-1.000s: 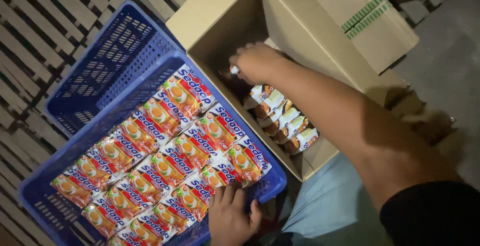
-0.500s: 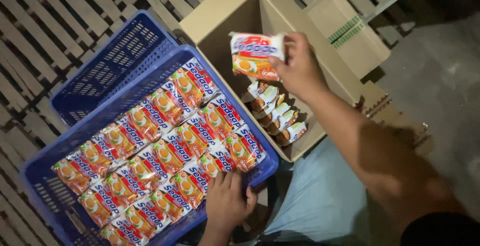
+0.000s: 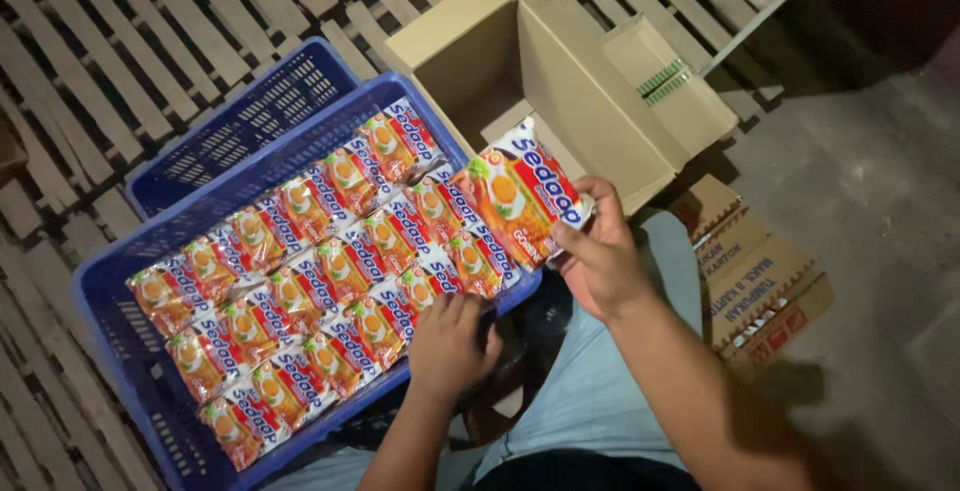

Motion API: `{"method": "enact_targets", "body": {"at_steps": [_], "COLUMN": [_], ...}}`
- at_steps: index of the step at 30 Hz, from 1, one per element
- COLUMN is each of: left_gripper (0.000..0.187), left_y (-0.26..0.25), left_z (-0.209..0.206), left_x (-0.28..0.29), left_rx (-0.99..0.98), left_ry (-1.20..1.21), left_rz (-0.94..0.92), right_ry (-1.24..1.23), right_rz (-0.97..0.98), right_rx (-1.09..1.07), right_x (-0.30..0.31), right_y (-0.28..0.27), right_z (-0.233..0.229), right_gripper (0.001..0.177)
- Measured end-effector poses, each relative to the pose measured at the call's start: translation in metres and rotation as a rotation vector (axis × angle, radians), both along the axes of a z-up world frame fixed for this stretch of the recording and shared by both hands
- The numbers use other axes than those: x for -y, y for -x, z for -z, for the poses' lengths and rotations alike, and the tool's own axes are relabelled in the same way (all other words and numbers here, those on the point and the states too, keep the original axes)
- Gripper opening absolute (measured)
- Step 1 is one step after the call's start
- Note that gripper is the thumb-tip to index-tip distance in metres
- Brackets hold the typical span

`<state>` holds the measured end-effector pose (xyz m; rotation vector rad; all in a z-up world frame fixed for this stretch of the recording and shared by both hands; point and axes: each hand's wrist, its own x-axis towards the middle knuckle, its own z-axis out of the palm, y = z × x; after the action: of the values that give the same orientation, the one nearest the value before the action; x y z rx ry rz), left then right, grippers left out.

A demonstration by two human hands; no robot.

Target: The person transfers individually wrapped snack packets from a cardboard box into a blue plastic basket, arranging them in neat rows. The person continues this process until the basket is filled.

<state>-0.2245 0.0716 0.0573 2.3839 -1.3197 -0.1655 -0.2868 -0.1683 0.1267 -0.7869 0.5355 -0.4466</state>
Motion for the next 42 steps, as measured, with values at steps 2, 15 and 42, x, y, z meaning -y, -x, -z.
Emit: {"method": "enact_targets", "body": {"at_steps": [2,15,42], "left_gripper": [0.037,0.094,0.074], "left_y": [-0.003,0.001,-0.224], "left_z": [0.006,-0.019,0.001], "left_x": [-0.006,-0.026,-0.013], "left_rx": [-0.115,-1.224,-1.241], "left_ry": [0.184,1.224,0.739], "left_rz": [-0.045,-0.365,-1.069], "right_ry": [0.013,0.218,1.905], "right_rz": [0.029,-0.187,-0.550], "right_rx": [0.028,-0.018,-0.264], "right_x": [-0.021,-0.087,-0.047], "right_y": [0.008,0.012,-0.030], "right_z": [-0.015,0.068,0.080], "right_gripper": [0.055,0.058,0.020]}}
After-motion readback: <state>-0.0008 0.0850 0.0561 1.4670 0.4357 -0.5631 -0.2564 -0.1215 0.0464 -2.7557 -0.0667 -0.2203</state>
